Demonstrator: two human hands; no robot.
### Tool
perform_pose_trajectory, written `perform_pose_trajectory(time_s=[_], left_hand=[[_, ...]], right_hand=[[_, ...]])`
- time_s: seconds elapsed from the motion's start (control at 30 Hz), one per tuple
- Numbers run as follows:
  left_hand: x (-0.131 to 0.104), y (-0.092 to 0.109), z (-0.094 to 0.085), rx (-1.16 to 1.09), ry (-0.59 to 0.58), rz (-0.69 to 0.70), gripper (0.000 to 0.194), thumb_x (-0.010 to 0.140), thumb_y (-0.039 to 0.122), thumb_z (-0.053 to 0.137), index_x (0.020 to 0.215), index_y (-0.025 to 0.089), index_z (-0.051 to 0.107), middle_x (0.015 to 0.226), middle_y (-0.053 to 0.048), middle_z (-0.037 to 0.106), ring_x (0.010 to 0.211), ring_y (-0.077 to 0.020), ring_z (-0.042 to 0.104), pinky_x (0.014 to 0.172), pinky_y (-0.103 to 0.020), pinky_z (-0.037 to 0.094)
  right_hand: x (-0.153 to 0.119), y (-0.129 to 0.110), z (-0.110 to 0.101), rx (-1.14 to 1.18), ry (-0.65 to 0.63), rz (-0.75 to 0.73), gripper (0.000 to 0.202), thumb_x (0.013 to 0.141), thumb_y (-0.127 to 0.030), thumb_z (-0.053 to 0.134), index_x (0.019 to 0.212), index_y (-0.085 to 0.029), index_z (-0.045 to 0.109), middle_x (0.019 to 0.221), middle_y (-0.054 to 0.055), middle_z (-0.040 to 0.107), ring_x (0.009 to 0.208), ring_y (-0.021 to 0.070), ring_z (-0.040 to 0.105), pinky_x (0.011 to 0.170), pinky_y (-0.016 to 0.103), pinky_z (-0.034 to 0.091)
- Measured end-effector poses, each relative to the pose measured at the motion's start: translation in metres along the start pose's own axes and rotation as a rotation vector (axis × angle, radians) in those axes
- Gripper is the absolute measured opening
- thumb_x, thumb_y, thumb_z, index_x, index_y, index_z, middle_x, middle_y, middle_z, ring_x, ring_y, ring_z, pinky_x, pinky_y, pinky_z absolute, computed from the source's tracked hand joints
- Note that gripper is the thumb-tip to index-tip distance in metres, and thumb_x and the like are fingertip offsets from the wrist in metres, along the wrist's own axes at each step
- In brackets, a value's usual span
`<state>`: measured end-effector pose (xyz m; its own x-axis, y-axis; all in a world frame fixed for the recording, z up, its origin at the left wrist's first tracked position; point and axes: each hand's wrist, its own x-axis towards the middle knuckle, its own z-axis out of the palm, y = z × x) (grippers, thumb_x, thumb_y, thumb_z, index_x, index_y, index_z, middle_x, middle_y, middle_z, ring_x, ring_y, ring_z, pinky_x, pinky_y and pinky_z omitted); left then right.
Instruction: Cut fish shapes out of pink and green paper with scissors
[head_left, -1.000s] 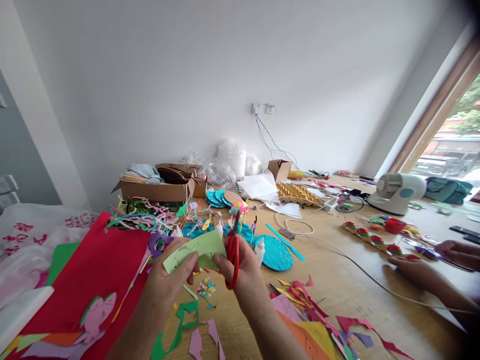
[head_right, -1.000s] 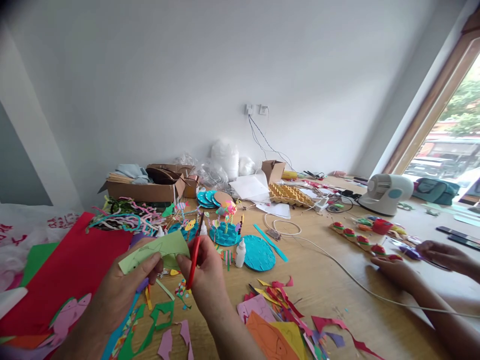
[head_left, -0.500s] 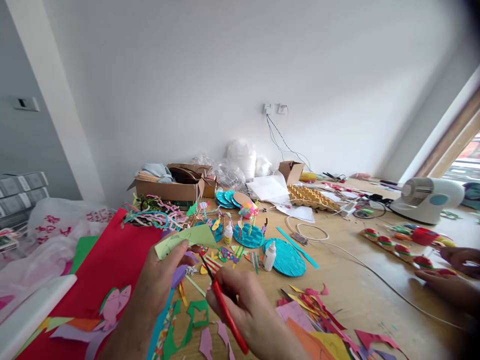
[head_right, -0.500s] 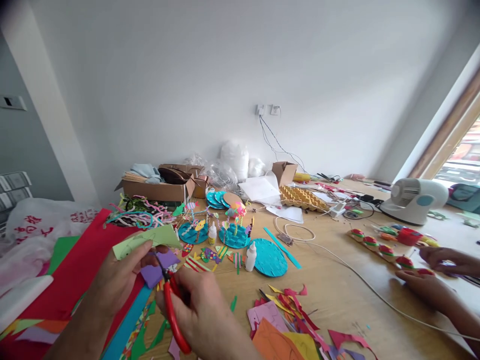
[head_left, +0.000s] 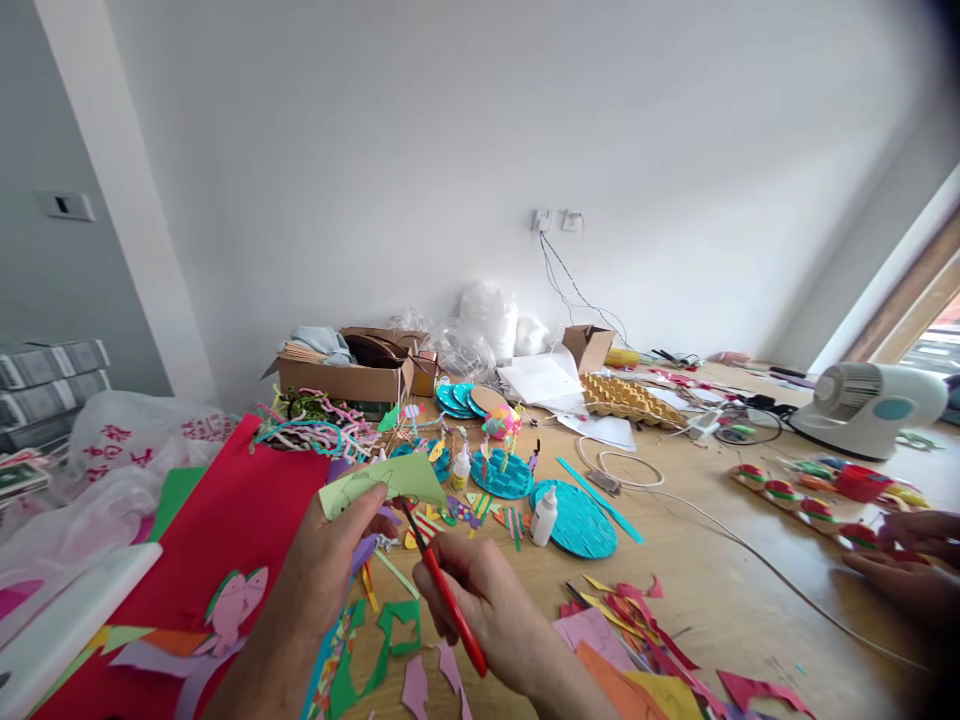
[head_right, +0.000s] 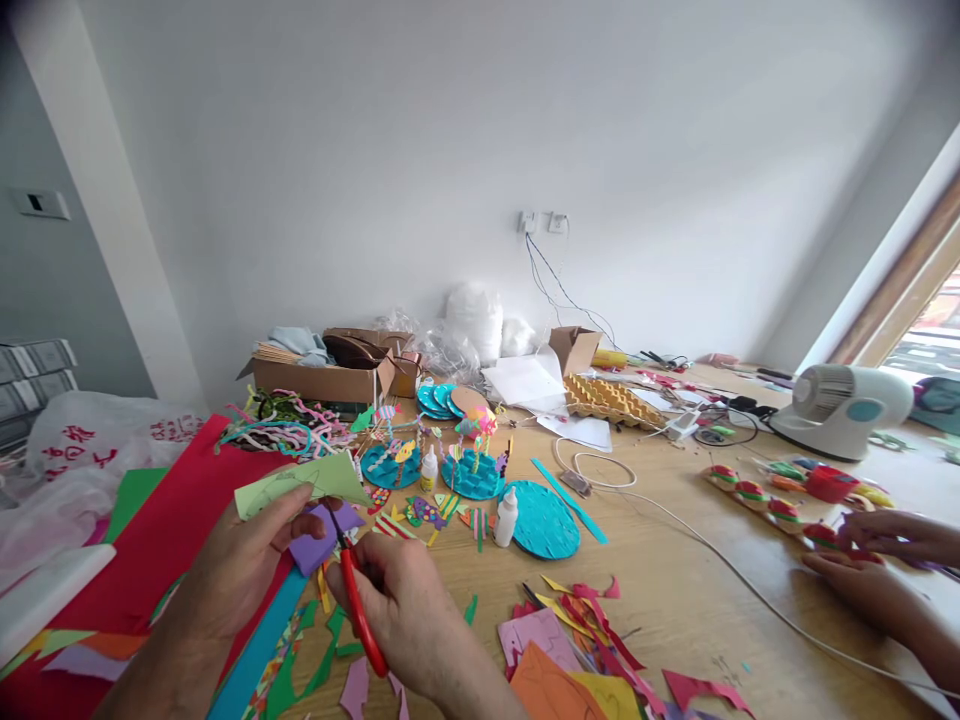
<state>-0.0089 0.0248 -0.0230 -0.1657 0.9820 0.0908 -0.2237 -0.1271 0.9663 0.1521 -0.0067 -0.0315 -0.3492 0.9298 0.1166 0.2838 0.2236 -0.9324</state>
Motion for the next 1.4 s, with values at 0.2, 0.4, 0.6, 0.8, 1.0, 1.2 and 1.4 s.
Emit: perform_pose_trajectory(time_s=[0.2,0.4,0.6,0.8,1.0,1.2,1.4], left_hand=[[-0.002,0.003,0.004,-0.078,-0.010,-0.040,0.020,0.067,0.034,0.077,0.068,0.015,0.070,0.062,0.001,0.067,0.055,-0.0157,0.062,0.055,-0.027,0.053],[-0.003,0.009,0.008,-0.114,0.021,-0.067,0.019,0.061,0.031,0.079,0.067,0.014,0.071,0.061,0.001,0.067,0.053,-0.0144,0.060,0.051,-0.026,0.052],[-0.004,0.010,0.010,-0.124,0.035,-0.071,0.021,0.057,0.032,0.080,0.061,0.014,0.069,0.058,0.001,0.066,0.051,-0.0140,0.059,0.049,-0.025,0.053],[-0.004,0.009,0.012,-0.160,0.022,-0.061,0.017,0.058,0.029,0.080,0.062,0.015,0.070,0.058,0.002,0.066,0.053,-0.0137,0.059,0.047,-0.024,0.053],[-0.004,0.007,0.010,-0.184,-0.014,-0.075,0.016,0.061,0.028,0.080,0.068,0.015,0.073,0.066,0.000,0.072,0.058,-0.0153,0.063,0.046,-0.022,0.054],[-0.004,0.007,0.010,-0.206,-0.023,-0.080,0.017,0.060,0.028,0.081,0.068,0.015,0.073,0.067,0.000,0.072,0.061,-0.0154,0.063,0.046,-0.022,0.054],[-0.002,0.001,0.005,-0.191,-0.026,-0.055,0.014,0.064,0.028,0.081,0.068,0.017,0.073,0.067,0.001,0.071,0.060,-0.0142,0.061,0.047,-0.021,0.054]], right_hand=[[0.002,-0.001,0.000,0.061,-0.021,0.034,0.026,0.086,-0.028,0.048,0.061,-0.022,0.042,0.050,-0.004,0.048,0.044,0.0101,0.043,0.041,0.019,0.027],[0.001,-0.001,0.002,0.129,-0.046,0.068,0.025,0.085,-0.029,0.048,0.062,-0.022,0.042,0.049,-0.005,0.047,0.042,0.0088,0.043,0.039,0.017,0.029],[0.003,0.001,0.000,0.201,-0.071,0.118,0.025,0.085,-0.030,0.051,0.063,-0.021,0.044,0.048,-0.005,0.048,0.040,0.0067,0.042,0.038,0.015,0.028],[0.005,0.005,-0.001,0.220,-0.108,0.129,0.031,0.087,-0.039,0.054,0.064,-0.019,0.046,0.048,-0.005,0.050,0.039,0.0059,0.043,0.037,0.014,0.029],[0.007,0.009,0.001,0.298,-0.123,0.138,0.043,0.083,-0.058,0.055,0.067,-0.019,0.047,0.044,-0.005,0.049,0.034,0.0055,0.039,0.034,0.015,0.026],[0.009,0.010,0.003,0.326,-0.105,0.134,0.042,0.084,-0.056,0.055,0.065,-0.019,0.047,0.042,-0.006,0.048,0.032,0.0048,0.036,0.033,0.015,0.024],[0.006,0.011,0.005,0.308,-0.070,0.127,0.032,0.087,-0.041,0.055,0.064,-0.020,0.046,0.042,-0.007,0.045,0.034,0.0048,0.037,0.035,0.014,0.026]])
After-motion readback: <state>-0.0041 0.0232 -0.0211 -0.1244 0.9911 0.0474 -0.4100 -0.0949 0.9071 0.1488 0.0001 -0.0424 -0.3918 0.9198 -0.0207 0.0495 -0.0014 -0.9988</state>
